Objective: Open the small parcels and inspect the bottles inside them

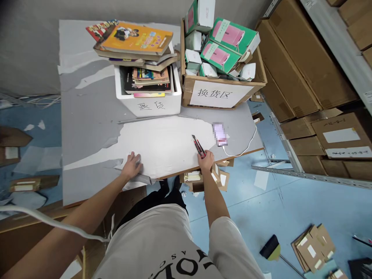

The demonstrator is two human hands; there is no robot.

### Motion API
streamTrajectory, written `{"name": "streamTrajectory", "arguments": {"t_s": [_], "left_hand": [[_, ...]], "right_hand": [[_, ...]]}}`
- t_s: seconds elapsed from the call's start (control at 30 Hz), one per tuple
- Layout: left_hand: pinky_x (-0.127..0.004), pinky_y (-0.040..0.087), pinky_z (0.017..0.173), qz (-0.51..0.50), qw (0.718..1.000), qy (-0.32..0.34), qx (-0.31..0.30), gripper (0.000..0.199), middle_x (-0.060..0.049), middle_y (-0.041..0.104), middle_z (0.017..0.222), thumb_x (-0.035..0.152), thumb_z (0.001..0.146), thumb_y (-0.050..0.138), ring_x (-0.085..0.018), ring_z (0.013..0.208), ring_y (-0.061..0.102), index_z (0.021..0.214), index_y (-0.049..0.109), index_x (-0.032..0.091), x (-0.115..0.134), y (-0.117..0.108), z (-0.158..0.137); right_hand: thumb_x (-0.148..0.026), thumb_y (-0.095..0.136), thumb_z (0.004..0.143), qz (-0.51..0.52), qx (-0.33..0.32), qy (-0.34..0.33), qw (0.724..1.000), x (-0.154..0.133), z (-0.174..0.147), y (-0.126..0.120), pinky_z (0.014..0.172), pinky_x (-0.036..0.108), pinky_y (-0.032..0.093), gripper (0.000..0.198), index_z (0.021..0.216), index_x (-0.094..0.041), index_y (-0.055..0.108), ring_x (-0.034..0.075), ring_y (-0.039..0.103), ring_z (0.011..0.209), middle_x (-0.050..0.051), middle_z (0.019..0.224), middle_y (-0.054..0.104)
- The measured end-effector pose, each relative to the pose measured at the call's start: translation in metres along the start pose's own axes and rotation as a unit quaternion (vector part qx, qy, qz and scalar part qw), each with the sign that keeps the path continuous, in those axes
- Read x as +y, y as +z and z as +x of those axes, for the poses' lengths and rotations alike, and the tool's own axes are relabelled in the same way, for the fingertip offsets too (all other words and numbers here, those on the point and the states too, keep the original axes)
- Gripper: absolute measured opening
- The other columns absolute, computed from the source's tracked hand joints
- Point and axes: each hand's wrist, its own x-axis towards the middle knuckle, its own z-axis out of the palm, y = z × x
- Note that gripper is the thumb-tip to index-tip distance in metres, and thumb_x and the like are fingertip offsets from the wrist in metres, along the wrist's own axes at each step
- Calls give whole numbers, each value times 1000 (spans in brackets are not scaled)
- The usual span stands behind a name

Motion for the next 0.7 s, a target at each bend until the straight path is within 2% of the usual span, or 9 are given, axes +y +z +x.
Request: {"name": "streamTrajectory", "arguments": {"t_s": [0.17, 0.27, 0.37, 0.47, 0.57, 0.63, 0.7], "left_hand": [[-48, 32, 111, -19, 999, 36, 2, 55, -15, 27, 152, 16, 81, 45, -33, 141, 21, 136, 44, 13, 23, 17, 2], [-43, 32, 112, -16, 999, 33, 8, 55, -13, 31, 151, 11, 81, 42, -29, 140, 26, 136, 43, 13, 28, 22, 1], [-40, 33, 112, 0, 999, 35, 17, 49, -12, 40, 147, 9, 81, 40, -26, 137, 34, 129, 51, 14, 28, 21, 0], [-40, 36, 108, 25, 999, 42, 21, 37, -14, 49, 138, 10, 82, 40, -27, 129, 44, 110, 63, 14, 26, 16, 2], [-42, 42, 101, 41, 999, 25, 21, 28, -17, 60, 122, 11, 81, 43, -29, 114, 54, 95, 67, 12, 30, 9, 1], [-43, 46, 94, 27, 999, 28, 5, 24, -17, 65, 106, 14, 81, 44, -29, 104, 58, 88, 67, 13, 42, 9, -5], [-42, 48, 90, -18, 997, 74, -30, 23, -15, 67, 94, 18, 83, 44, -27, 98, 60, 86, 66, 15, 66, 16, -17]], "right_hand": [[-50, 48, 81, -119, 61, 25, 991, 15, 68, -28, 100, 51, 26, 60, 130, -16, 46, 35, 32, 125, 20, 138, 36], [-55, 47, 80, -153, 14, 37, 987, 21, 97, -35, 100, 57, 23, 61, 131, -19, 47, 38, 24, 130, 19, 145, 27], [-58, 49, 78, -160, -35, 40, 986, 23, 108, -36, 99, 59, 22, 63, 128, -19, 50, 39, 22, 131, 19, 146, 24], [-58, 48, 79, -131, -9, 20, 991, 15, 105, -35, 99, 60, 24, 63, 127, -19, 47, 38, 24, 130, 20, 147, 22], [-56, 45, 82, -71, 46, -59, 995, 2, 82, -37, 100, 60, 25, 61, 130, -18, 43, 37, 23, 132, 20, 147, 21], [-54, 45, 83, -34, 53, -134, 989, -7, 55, -40, 102, 59, 25, 59, 130, -18, 41, 36, 23, 133, 20, 146, 23], [-51, 46, 84, -4, 44, -196, 980, -12, 24, -45, 103, 58, 27, 56, 129, -17, 41, 34, 26, 134, 20, 144, 26]]}}
